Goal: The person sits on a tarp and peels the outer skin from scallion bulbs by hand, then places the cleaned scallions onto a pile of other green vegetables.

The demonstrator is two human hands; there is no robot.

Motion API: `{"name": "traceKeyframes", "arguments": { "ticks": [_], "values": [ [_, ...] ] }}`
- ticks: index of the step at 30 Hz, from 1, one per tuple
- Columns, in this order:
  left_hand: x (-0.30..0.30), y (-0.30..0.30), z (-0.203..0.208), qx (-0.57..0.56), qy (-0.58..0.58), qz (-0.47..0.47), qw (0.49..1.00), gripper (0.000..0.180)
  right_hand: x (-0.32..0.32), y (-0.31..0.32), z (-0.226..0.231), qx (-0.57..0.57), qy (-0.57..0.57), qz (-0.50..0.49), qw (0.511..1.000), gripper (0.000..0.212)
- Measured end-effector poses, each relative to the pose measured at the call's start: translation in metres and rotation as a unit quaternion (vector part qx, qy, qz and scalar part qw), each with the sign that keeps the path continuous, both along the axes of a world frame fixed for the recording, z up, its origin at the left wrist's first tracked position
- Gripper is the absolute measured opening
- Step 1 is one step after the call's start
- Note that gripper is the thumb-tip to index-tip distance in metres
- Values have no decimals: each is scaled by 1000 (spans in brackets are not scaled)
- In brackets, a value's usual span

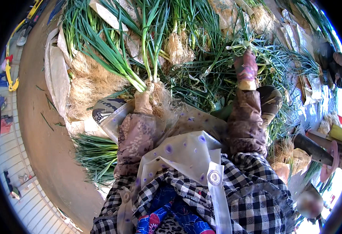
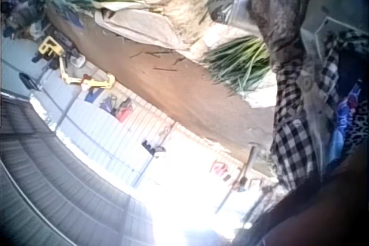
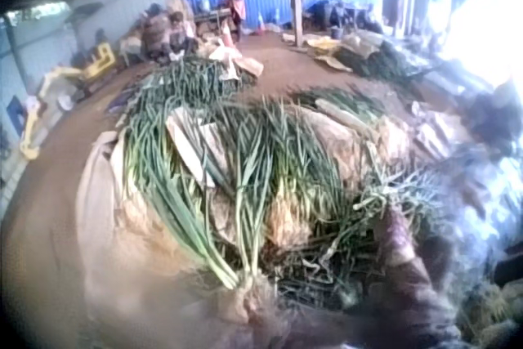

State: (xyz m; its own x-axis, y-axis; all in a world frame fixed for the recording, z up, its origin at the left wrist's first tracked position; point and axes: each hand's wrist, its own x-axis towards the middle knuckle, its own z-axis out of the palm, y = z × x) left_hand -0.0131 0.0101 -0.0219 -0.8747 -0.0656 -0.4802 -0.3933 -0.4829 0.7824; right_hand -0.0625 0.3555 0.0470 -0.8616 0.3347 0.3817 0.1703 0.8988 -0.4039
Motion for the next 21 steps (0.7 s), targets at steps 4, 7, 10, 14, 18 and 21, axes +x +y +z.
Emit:
{"name": "traceKeyframes", "arguments": {
  "ticks": [4,7,10,14,18,21],
  "values": [
    [13,0,-6,-50,-17,-14,998,20,-13,-94,14,-516,-218,183,808,48],
    [29,13,8,-16,-13,-18,1000,21,-30,-158,1,-676,-241,242,653,40],
    [38,16,15,15,-7,-6,1000,22,-53,-190,-26,-657,-320,287,619,31],
    [34,18,12,60,29,19,998,26,-45,-205,-43,-439,-166,334,818,25],
    [34,14,15,42,-60,47,996,23,-1,-214,-31,-539,-182,309,763,19],
    [33,11,15,129,-69,62,987,19,37,-198,14,-710,-174,303,611,16]
  ]
}}
